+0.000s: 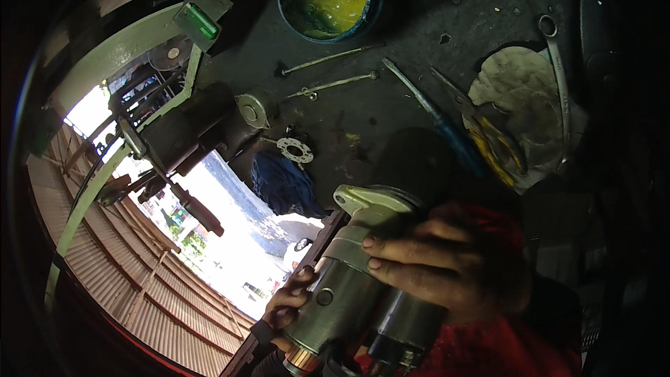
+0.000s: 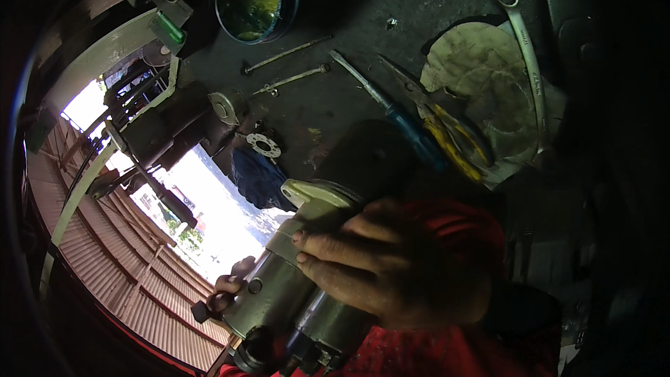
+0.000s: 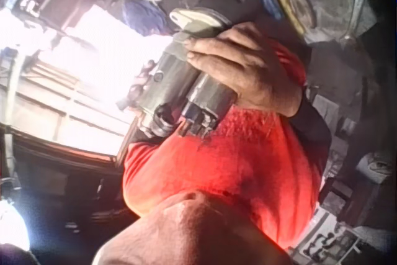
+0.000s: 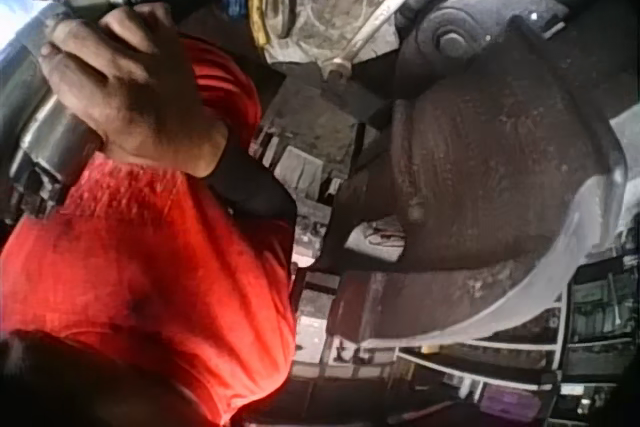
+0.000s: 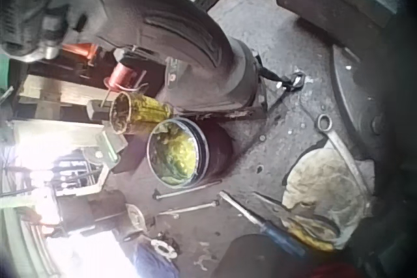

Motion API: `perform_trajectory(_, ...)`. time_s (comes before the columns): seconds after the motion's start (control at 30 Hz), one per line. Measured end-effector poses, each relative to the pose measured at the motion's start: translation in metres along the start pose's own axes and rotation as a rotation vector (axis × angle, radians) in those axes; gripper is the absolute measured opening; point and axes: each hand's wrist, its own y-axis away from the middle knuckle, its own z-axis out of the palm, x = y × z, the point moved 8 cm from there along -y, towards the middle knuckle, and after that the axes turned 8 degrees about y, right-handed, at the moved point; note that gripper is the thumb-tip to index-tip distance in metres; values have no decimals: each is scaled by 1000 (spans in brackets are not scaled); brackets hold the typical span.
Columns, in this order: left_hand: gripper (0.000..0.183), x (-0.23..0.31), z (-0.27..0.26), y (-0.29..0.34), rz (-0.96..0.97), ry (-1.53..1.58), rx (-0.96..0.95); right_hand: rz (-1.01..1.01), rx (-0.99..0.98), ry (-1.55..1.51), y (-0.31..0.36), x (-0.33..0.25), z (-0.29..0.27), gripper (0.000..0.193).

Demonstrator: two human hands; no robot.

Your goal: The person cleans a cylindrical motor component with a blue cloth, then inserts it into a motor housing. They attach a metal bracket and secure it with screws, then fit a cover onto the assembly. The person continues to tighten and adjust the assembled motor parts on the workbench.

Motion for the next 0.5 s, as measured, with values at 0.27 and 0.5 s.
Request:
perform_trajectory(0.27,106,-14,34,-10,157,-464,-18,23,-52,-1,4,-4,1,63)
perform_trajectory(0.5,117,0,62,-21,294,-776,-40,-67,31,49,7,-12,2,73)
